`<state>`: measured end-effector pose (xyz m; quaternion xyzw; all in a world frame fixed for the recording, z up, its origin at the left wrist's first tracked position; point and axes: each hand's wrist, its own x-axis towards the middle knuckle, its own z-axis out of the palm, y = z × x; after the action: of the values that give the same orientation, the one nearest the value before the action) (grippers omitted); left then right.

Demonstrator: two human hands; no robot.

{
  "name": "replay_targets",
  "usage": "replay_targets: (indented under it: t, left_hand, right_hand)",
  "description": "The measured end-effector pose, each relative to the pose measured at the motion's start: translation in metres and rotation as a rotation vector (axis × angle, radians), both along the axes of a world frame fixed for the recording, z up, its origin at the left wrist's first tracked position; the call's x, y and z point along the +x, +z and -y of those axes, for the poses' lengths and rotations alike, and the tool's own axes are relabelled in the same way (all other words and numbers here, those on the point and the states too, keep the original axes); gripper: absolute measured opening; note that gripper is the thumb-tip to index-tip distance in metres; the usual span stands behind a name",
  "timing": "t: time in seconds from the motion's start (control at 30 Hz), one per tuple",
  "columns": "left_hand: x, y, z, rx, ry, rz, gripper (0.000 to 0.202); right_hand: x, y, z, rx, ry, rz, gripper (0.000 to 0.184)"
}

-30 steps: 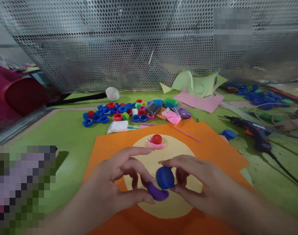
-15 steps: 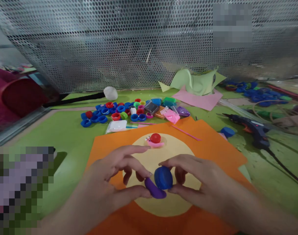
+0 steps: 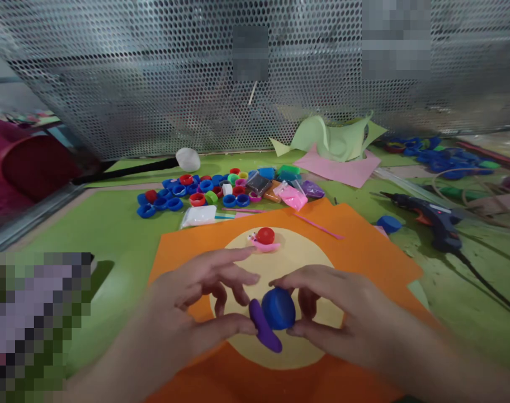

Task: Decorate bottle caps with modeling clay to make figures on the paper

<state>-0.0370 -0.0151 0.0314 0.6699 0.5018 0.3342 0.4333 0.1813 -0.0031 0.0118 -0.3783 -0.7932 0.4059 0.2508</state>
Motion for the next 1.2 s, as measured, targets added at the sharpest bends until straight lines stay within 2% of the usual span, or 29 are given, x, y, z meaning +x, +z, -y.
replay_targets:
  t: [0.23, 0.43, 0.5, 0.63, 0.8, 0.93, 1.07, 1.2]
  left_hand:
    - [0.002, 0.001, 0.001, -0.038, 0.044, 0.071, 0.042]
    - [0.004, 0.004, 0.003, -0.053, 0.046, 0.093, 0.022]
    - [0.004, 0.005, 0.003, 0.019, 0.001, 0.059, 0.018]
    - [0.002, 0.003, 0.005, 0.272, -0.079, -0.074, 0.03]
    - [0.001, -0.003, 0.007, 0.531, -0.075, -0.237, 0.034]
    - [0.004, 0.003, 0.005, 0.66, -0.095, -0.365, 0.03]
    - [0.006, 0.007, 0.006, 0.714, -0.085, -0.425, 0.029]
    - [0.004, 0.003, 0.009, 0.706, -0.101, -0.417, 0.029]
  right_hand:
    - [-0.001, 0.001, 0.002, -0.049, -0.043, -0.054, 0.026]
    - [-0.006, 0.004, 0.003, -0.289, -0.081, -0.116, 0.021]
    - [-0.008, 0.005, 0.002, -0.371, -0.092, -0.129, 0.02]
    - [-0.01, 0.008, 0.002, -0.451, -0.1, -0.166, 0.02]
    - [-0.01, 0.008, 0.004, -0.414, -0.111, -0.204, 0.019]
    - [-0.01, 0.004, 0.008, -0.323, -0.118, -0.232, 0.021]
    - [-0.011, -0.002, 0.009, -0.157, -0.132, -0.247, 0.025]
    - [-0.011, -0.005, 0.009, -0.019, -0.118, -0.244, 0.03]
